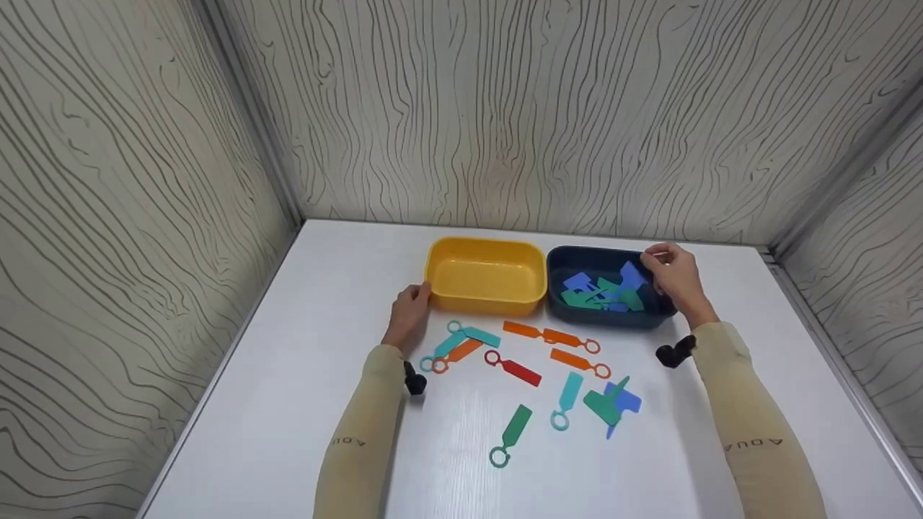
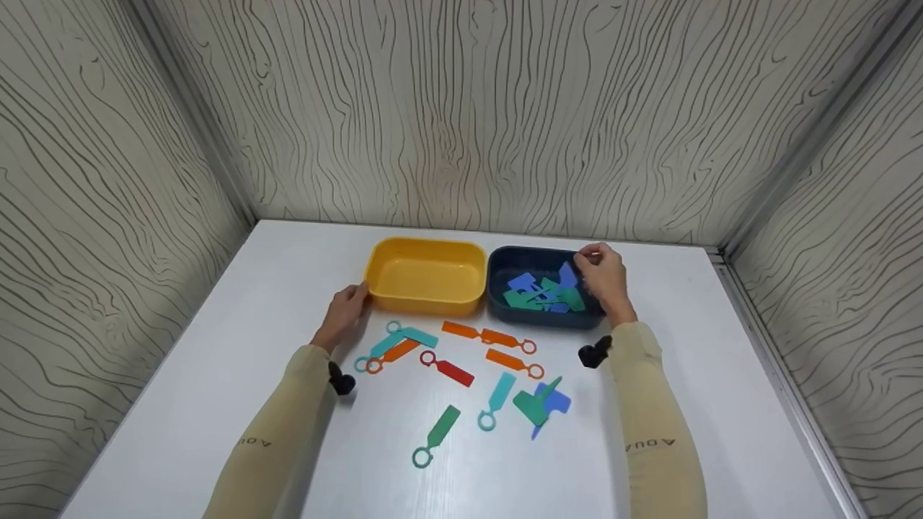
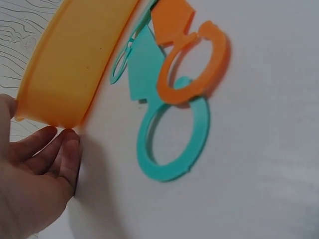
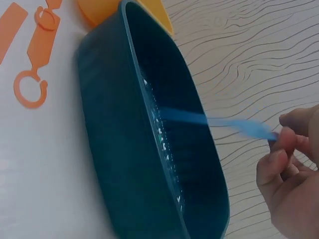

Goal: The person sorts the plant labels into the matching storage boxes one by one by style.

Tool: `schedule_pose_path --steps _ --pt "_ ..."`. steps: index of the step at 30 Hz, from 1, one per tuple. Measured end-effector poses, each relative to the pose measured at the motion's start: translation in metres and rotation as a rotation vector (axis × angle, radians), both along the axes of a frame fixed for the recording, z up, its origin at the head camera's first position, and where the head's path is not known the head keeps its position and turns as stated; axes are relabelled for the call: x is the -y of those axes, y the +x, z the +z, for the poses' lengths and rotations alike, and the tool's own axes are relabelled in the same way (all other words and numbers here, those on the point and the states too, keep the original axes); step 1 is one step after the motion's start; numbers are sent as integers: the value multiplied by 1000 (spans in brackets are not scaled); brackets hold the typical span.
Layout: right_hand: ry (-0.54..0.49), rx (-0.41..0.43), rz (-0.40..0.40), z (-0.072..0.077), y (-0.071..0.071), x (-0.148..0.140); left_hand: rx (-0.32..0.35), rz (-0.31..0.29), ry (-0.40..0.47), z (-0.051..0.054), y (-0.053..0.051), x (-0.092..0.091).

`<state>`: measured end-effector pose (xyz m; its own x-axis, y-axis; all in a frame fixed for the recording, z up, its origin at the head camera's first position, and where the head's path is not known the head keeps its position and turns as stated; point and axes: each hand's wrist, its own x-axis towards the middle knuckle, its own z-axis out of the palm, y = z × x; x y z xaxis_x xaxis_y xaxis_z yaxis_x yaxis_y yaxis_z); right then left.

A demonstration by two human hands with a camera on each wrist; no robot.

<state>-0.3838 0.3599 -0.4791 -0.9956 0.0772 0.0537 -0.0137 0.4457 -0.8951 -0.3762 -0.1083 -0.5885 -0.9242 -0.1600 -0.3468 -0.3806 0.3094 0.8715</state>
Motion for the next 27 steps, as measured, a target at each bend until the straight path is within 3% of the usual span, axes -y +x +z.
schedule_pose_path --steps 7,14,18,23,27 --pt "63 61 7 -21 -1 -12 10 3 7 0 1 0" --pt "122 67 55 -22 9 -13 -7 -14 7 2 5 -1" --pt "223 88 132 -18 18 -11 -23 -20 5 2 6 0" --pt "333 144 289 -16 27 -4 -69 -21 4 3 6 0" --pt "414 172 383 -17 35 2 -52 -15 -5 3 5 0"
